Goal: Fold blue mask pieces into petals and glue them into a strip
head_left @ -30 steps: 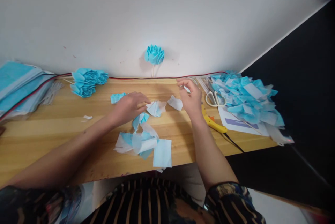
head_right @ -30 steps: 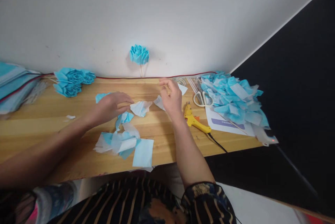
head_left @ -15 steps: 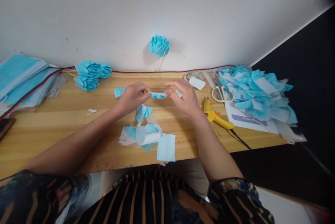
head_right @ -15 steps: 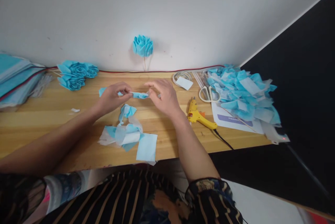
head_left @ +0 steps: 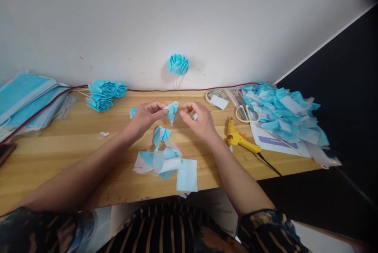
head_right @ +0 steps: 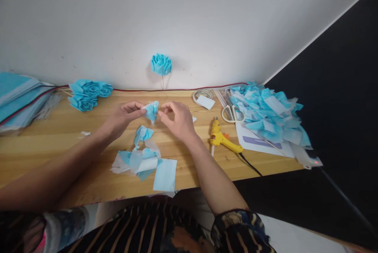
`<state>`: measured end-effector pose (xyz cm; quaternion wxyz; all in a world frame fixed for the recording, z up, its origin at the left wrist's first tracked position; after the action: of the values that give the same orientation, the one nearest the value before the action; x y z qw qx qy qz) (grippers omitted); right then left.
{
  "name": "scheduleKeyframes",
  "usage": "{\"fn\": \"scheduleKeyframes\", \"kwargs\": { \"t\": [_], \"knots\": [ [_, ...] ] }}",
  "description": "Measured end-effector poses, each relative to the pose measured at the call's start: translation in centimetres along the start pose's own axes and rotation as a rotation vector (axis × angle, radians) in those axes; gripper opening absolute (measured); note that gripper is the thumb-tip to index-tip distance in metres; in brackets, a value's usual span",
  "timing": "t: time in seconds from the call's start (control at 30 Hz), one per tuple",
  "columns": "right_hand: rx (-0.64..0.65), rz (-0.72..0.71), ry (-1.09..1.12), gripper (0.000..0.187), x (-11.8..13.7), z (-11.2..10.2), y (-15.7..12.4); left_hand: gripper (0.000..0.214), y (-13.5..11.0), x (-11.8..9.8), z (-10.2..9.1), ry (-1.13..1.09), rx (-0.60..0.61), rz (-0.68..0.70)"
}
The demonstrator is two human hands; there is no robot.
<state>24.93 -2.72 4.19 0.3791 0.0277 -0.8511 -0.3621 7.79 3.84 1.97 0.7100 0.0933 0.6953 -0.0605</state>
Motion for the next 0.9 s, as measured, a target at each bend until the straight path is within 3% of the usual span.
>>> {"fn": "scheduleKeyframes", "kwargs": {
  "t": [0.3,0.5,0.9],
  "knots": [
    [-0.01,-0.022,-0.031,0.012,-0.2,0.6,-0.3,0.024,-0.9,0.0,1.0,0.018,0.116,0.017],
    [-0.108,0.144,0.012,0.016,-1.3,-0.5,0.1,0.023,0.1,0.5,-0.4,-0.007,-0.044,-0.008],
    [-0.131,0.359,0.227,0.017,-2.9,-1.1,0.4,0.018,1.1,1.7,-1.6,-0.102,-0.125,-0.025]
  ]
}}
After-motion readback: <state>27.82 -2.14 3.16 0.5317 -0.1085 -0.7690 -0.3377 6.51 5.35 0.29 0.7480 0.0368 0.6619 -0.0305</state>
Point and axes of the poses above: each hand's wrist, its own y-axis towards the middle knuckle, its own z-axis out of the palm, x = y × z, the point moved 7 cm from there along y, towards the middle knuckle, and after that the axes turned 15 degrees about -x, right-handed, at the moved point
